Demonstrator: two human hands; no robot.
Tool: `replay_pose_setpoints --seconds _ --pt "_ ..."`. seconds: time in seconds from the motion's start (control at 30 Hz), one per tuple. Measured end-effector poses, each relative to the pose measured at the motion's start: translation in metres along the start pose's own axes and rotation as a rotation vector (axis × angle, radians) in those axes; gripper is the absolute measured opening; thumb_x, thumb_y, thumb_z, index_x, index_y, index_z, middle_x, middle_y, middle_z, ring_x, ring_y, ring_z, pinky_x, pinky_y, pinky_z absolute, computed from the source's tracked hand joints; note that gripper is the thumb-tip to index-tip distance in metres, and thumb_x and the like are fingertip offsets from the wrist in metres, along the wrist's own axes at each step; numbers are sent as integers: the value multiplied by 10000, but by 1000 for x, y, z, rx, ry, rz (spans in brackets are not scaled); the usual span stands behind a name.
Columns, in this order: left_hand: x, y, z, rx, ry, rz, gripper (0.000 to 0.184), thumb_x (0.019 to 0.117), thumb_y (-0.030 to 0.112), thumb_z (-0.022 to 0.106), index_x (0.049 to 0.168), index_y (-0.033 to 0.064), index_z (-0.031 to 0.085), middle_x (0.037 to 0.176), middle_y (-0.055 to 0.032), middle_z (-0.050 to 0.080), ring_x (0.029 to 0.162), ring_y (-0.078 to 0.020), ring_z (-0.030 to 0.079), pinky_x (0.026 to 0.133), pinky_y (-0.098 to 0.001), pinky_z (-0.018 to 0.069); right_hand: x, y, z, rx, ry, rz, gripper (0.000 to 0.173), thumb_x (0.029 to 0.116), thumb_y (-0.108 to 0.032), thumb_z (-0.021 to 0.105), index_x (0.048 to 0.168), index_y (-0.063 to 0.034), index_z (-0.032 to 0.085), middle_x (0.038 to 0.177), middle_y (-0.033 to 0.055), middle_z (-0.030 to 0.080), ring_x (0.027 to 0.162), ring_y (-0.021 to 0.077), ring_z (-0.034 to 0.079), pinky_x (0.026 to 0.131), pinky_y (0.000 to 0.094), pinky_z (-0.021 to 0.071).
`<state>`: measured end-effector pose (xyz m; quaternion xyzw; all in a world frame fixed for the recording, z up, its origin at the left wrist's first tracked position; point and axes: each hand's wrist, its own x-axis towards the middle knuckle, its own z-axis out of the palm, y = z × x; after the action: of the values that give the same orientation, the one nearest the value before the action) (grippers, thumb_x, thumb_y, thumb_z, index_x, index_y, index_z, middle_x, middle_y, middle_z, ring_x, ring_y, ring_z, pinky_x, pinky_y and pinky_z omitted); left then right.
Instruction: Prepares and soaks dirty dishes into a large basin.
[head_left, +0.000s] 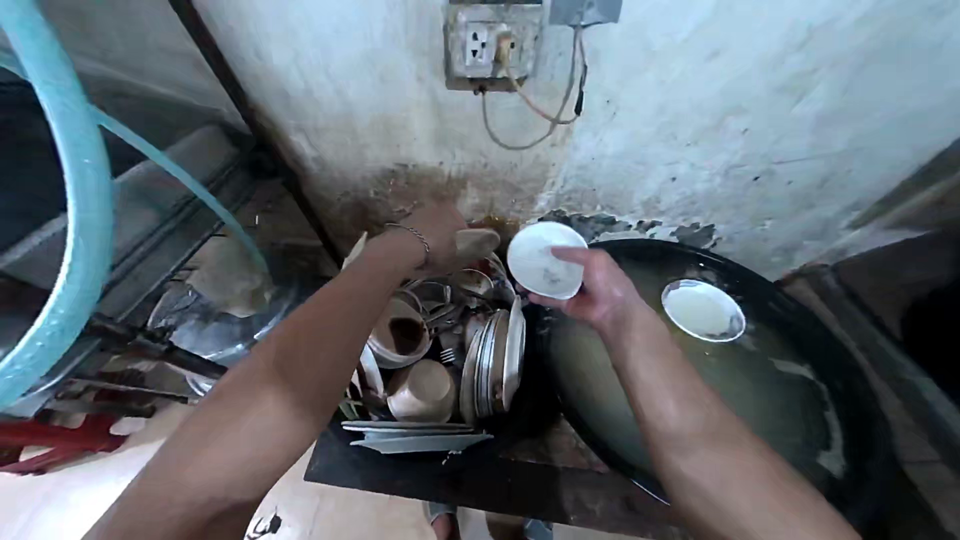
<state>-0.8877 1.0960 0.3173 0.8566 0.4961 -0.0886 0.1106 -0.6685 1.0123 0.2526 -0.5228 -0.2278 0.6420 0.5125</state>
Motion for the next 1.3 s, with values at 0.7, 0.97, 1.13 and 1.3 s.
replay_pose_setpoints --seconds 0.7,0.97,1.13,1.3 --pt "-23 14 -14 -131 290 103 313 1009 241 670 1290 105 700 1249 -181 694 1219 -371 631 1058 -596 463 -8 -3 -39 -1219 532 -668 540 917 -40 659 1431 -11 496 1363 315 551 1207 483 599 973 666 509" --pt "37 130 149 -23 486 854 294 922 -49 644 1104 135 782 1116 -87 758 1077 -295 713 929 -516 561 -53 143 -207 -962 886 -90 479 968 -57 629 1422 22 498 1299 341 591 1139 518 629 931 684 515" --pt "67 173 198 100 123 559 348 971 -3 612 1251 161 737 1356 -100 659 1377 -312 525 1219 -609 258 -64 172 -221 -902 947 -35 523 950 -73 672 1425 22 476 1353 325 558 1144 486 641 944 622 545" --pt "39 150 163 -17 100 -79 571 935 172 720 1455 31 532 1523 -274 447 1413 -483 423 1071 -679 421 -54 192 -221 -254 821 33 458 1013 -22 481 1469 -18 443 1248 280 611 1069 380 651 852 563 563"
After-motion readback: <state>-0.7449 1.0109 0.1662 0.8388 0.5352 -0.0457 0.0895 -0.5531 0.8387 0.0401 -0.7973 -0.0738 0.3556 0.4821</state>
